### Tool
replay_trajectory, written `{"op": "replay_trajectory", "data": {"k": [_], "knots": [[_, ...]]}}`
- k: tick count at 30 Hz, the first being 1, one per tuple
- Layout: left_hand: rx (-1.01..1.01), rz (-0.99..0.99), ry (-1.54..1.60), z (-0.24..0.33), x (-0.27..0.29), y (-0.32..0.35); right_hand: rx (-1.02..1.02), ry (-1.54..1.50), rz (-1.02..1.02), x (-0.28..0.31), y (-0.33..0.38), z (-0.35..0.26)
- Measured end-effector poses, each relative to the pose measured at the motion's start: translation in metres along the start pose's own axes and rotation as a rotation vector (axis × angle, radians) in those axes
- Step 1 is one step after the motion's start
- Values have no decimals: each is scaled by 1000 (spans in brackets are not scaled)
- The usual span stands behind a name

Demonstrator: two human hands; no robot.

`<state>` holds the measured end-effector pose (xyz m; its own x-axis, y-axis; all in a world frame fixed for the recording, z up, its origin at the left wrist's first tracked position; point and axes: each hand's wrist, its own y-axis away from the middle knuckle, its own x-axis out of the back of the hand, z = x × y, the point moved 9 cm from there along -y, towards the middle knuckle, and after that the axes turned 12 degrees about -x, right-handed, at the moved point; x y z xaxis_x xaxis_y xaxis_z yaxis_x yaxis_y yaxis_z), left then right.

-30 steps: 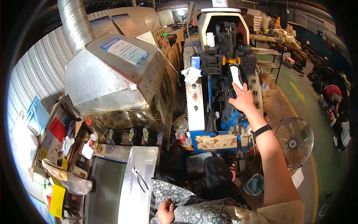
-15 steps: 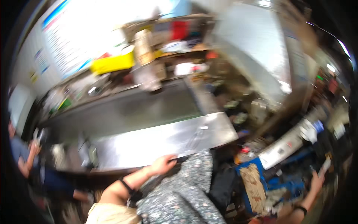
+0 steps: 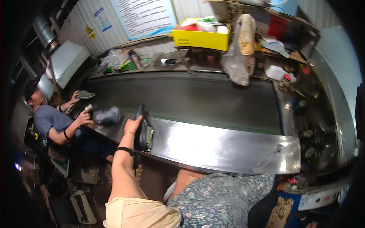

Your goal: Assembling shoes by placing them on lasts and processing them through machinery in a shoe factory production line.

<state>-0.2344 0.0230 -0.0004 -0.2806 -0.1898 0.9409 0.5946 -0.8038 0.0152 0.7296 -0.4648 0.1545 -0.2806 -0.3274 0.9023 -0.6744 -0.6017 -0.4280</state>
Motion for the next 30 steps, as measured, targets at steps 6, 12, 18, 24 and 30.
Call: {"op": "replay_trajectory", "data": {"k": [6,12,18,24,30], "knots": [[-91,-200,-97,44,-11,-37,-213,-463,-309,-180,102,-104],[-868,-193,-163,162,-35,71,-8,-674,-315,-200,120,-169],[-1778,-595,-137,185,-47,276,-390,-571,-623,-233,106,-139],[-814,-128,385,136,-73,209,-168,-725,-512,-211,107,-183],[-388,-399,826,134,-120,227,-148,-1026,-471,-173,111,-244]]}}
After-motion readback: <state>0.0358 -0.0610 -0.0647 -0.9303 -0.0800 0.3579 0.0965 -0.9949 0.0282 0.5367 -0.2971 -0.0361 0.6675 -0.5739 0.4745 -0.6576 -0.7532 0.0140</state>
